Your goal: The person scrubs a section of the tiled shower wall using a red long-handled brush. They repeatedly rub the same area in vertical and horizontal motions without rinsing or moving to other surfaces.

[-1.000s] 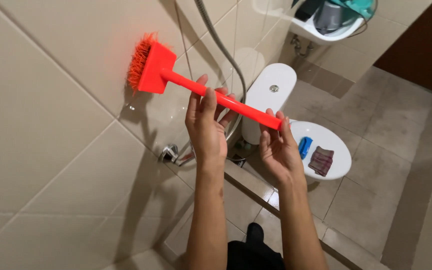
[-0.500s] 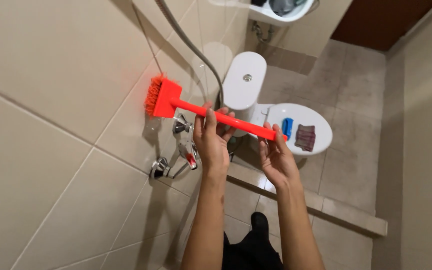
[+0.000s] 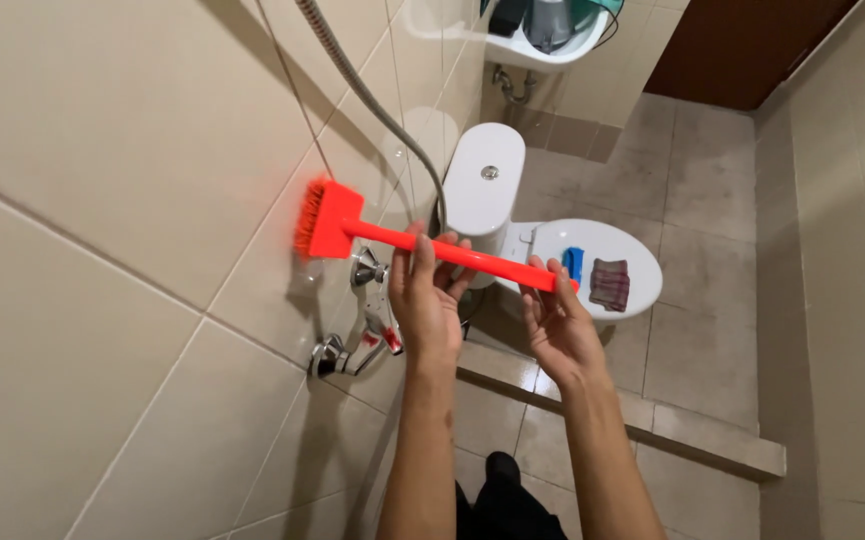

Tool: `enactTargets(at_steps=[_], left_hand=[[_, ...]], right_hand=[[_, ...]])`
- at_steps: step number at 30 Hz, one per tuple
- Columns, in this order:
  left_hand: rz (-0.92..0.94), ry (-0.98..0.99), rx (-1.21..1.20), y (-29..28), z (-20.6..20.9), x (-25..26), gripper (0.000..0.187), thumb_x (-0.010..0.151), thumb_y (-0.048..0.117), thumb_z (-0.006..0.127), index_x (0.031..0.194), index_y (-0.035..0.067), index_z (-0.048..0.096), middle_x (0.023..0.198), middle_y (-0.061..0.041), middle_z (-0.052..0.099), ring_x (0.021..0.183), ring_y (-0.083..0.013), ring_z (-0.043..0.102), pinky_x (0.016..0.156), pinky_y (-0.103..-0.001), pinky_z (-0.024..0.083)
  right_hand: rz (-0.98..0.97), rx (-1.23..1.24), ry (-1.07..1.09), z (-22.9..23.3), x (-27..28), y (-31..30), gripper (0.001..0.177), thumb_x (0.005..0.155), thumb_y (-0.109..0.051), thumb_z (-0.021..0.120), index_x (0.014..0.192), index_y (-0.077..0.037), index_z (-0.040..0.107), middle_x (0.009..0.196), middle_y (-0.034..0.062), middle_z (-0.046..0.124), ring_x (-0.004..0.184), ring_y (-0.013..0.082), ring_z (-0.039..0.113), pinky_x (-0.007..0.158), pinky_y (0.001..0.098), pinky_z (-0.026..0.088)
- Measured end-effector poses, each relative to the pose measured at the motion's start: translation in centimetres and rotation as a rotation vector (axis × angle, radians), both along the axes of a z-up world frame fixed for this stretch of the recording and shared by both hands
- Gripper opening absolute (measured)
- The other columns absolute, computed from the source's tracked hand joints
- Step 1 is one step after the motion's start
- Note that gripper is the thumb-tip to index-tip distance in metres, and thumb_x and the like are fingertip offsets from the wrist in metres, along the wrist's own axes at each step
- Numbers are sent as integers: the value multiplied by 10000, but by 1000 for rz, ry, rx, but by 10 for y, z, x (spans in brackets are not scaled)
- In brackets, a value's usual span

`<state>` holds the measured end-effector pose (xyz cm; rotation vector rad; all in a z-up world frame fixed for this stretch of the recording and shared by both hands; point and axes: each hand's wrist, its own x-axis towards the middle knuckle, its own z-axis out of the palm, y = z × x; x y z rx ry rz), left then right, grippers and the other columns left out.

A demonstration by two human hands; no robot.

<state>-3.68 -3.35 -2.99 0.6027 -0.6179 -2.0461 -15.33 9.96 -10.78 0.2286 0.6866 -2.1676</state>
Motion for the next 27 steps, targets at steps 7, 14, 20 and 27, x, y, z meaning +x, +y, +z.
enactTargets(at_steps=[7, 14, 20, 27], left_hand=[[55, 3, -137, -3, 52, 7, 471, 998, 266, 638, 1406, 47, 549, 1086, -108, 696, 1032, -265, 712, 883, -450, 626], [65, 57, -141, -6, 61, -4, 464, 996, 271, 648, 1392, 50, 552, 1094, -121, 695, 1039, -280, 714, 879, -470, 625], [45, 12, -65, -7, 21, -11, 474, 997, 280, 652, 1398, 47, 556, 1107, -133, 684, 1024, -285, 709, 877, -485, 621], [34, -65, 10, -6, -35, -11, 510, 972, 304, 664, 1402, 61, 539, 1164, -140, 676, 1093, -311, 699, 899, -490, 628]], right_hand=[[58, -108, -27, 27, -8, -24, 376, 964, -237, 707, 1314, -126, 627, 1350, 75, 684, 1113, 187, 706, 843, 290, 635], [44, -135, -32, 60, -20, -27, 384, 964, -208, 686, 1336, -129, 630, 1397, 92, 659, 1220, 208, 654, 1014, 370, 588], [57, -143, -120, 30, -24, -18, 360, 967, -169, 668, 1319, -110, 615, 1435, 141, 623, 1339, 260, 593, 1130, 423, 516], [36, -82, -183, -16, -23, -9, 373, 950, -168, 680, 1314, -115, 622, 1437, 157, 610, 1350, 287, 574, 1123, 442, 513]])
